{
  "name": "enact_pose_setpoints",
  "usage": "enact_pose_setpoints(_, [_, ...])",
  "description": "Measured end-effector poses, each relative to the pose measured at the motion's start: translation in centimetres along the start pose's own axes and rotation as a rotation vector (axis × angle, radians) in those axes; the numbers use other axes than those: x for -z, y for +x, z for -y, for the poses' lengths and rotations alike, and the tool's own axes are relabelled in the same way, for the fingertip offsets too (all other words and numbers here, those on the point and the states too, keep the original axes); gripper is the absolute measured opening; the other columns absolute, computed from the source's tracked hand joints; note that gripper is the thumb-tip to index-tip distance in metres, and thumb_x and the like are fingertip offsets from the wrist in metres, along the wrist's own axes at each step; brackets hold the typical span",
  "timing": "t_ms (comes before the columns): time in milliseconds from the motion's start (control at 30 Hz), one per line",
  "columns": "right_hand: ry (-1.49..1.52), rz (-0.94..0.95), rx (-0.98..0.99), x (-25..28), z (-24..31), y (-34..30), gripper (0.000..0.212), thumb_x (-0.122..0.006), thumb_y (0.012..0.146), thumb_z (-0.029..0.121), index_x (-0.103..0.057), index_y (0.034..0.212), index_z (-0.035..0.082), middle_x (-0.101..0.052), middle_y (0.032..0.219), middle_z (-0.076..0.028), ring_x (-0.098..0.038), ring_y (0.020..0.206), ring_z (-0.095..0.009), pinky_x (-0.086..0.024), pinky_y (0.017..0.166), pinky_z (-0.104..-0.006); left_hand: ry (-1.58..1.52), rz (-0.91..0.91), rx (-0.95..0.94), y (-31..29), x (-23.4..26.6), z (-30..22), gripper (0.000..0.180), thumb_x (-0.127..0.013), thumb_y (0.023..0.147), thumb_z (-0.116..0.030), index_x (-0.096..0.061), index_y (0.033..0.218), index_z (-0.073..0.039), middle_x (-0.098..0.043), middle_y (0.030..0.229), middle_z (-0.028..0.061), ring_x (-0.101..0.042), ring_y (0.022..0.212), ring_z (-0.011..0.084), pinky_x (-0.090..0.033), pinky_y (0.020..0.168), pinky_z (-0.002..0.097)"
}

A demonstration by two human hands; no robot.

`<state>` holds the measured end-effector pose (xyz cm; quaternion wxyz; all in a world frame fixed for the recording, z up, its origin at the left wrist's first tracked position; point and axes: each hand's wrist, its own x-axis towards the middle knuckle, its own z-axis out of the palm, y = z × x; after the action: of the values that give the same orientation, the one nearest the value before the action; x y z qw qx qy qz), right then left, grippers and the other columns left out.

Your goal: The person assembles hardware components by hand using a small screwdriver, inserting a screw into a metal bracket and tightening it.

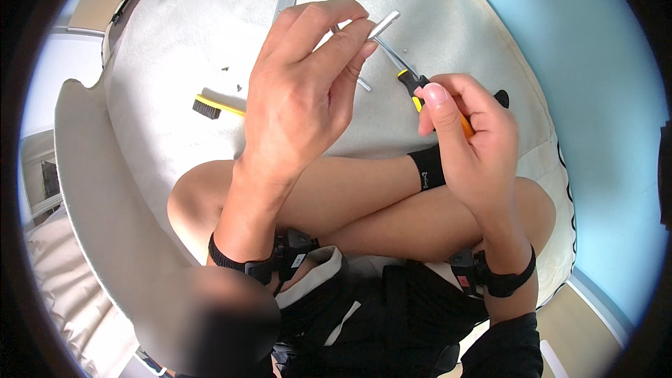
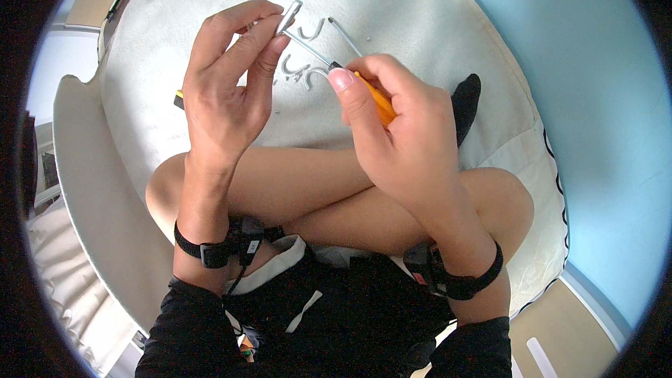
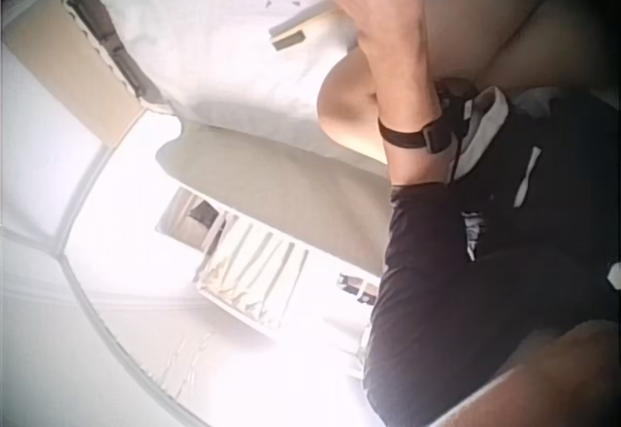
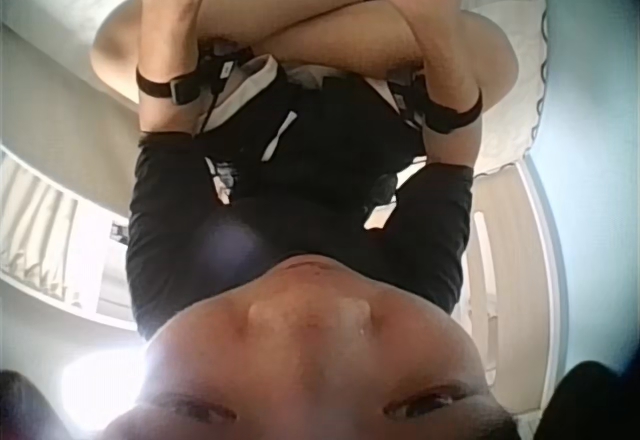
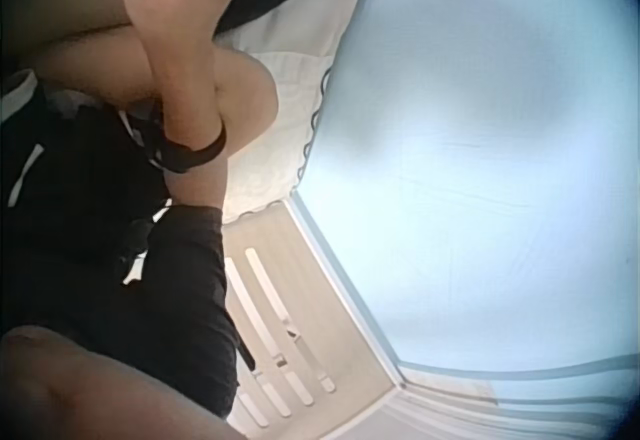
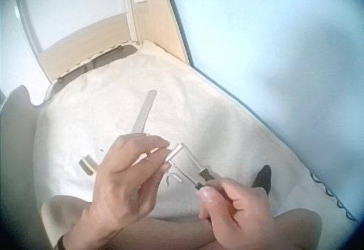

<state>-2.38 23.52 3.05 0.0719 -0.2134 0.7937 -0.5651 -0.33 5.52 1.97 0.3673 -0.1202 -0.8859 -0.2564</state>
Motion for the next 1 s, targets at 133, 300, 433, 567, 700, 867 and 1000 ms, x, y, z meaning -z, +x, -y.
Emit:
enact_pose_setpoints(133, [0.068,0.079,-0.183,0.0,1.1,-0.1,0.031,-0.051,0.092,0.025,-0.059,0.077,-0.001,-0.052,0.051,-0.002,-0.043,0.045,-0.005,-0.034,0.044,-0.021,0.023,-0.03,-0.069,0.2,-0.1,0.4,0.014,-0.065,0.071,0.001,-0.063,0.085,0.0,-0.061,0.092,0.005,-0.055,0.087,0.0242,-0.046,0.072,0.0315])
enact_pose_setpoints(300, [0.092,0.07,-0.156,-0.4,0.9,0.0,0.024,-0.055,0.089,0.022,-0.057,0.082,-0.001,-0.055,0.056,-0.003,-0.044,0.047,-0.006,-0.035,0.046,-0.0214,-0.029,0.03,-0.006,-0.2,-0.2,0.1,0.014,-0.061,0.076,0.004,-0.064,0.089,0.001,-0.063,0.094,0.0091,-0.056,0.088,0.024,-0.045,0.076,0.0319])
enact_pose_setpoints(433, [0.058,0.005,0.007,-0.8,-0.6,0.0,0.021,-0.059,0.087,0.02,-0.055,0.086,-0.001,-0.056,0.059,-0.005,-0.048,0.051,-0.007,-0.038,0.048,-0.023,-0.039,0.073,0.011,-0.3,-0.4,0.1,0.013,-0.06,0.077,0.004,-0.062,0.09,0.002,-0.062,0.094,0.0098,-0.056,0.088,0.0246,-0.045,0.076,0.0321])
enact_pose_setpoints(567, [-0.016,0.024,-0.044,-0.6,-0.1,0.1,0.02,-0.06,0.085,0.019,-0.056,0.086,0.0,-0.056,0.059,-0.008,-0.052,0.05,-0.012,-0.04,0.048,-0.0249,-0.04,0.098,0.039,-0.6,-0.7,0.2,0.012,-0.058,0.078,0.004,-0.06,0.09,0.003,-0.061,0.092,0.0104,-0.055,0.085,0.0255,-0.045,0.074,0.0321])
enact_pose_setpoints(700, [-0.104,-0.022,0.03,-0.5,-0.9,0.1,0.02,-0.063,0.083,0.019,-0.056,0.085,0.0,-0.057,0.06,-0.011,-0.054,0.049,-0.017,-0.041,0.047,-0.0264,-0.031,0.137,0.046,-0.7,-0.9,0.1,0.013,-0.059,0.077,0.003,-0.059,0.09,0.003,-0.061,0.09,0.0102,-0.055,0.081,0.0259,-0.045,0.071,0.0335])
enact_pose_setpoints(867, [-0.134,-0.015,0.01,0.0,-1.1,0.1,0.02,-0.064,0.081,0.018,-0.056,0.083,0.0,-0.058,0.062,-0.012,-0.055,0.05,-0.018,-0.042,0.049,-0.0268,-0.013,0.213,0.052,-0.8,-0.7,0.0,0.012,-0.062,0.076,0.0,-0.059,0.088,0.002,-0.061,0.088,0.01,-0.054,0.076,0.0259,-0.045,0.069,0.0343])
enact_pose_setpoints(1000, [-0.134,0.023,-0.053,0.3,-0.5,0.2,0.02,-0.063,0.082,0.016,-0.055,0.082,-0.002,-0.058,0.062,-0.012,-0.055,0.05,-0.018,-0.042,0.05,-0.0266,0.006,0.225,0.071,-0.6,-0.6,-0.2,0.01,-0.063,0.076,-0.002,-0.06,0.084,0.001,-0.061,0.085,0.0102,-0.054,0.073,0.0261,-0.045,0.067,0.034])
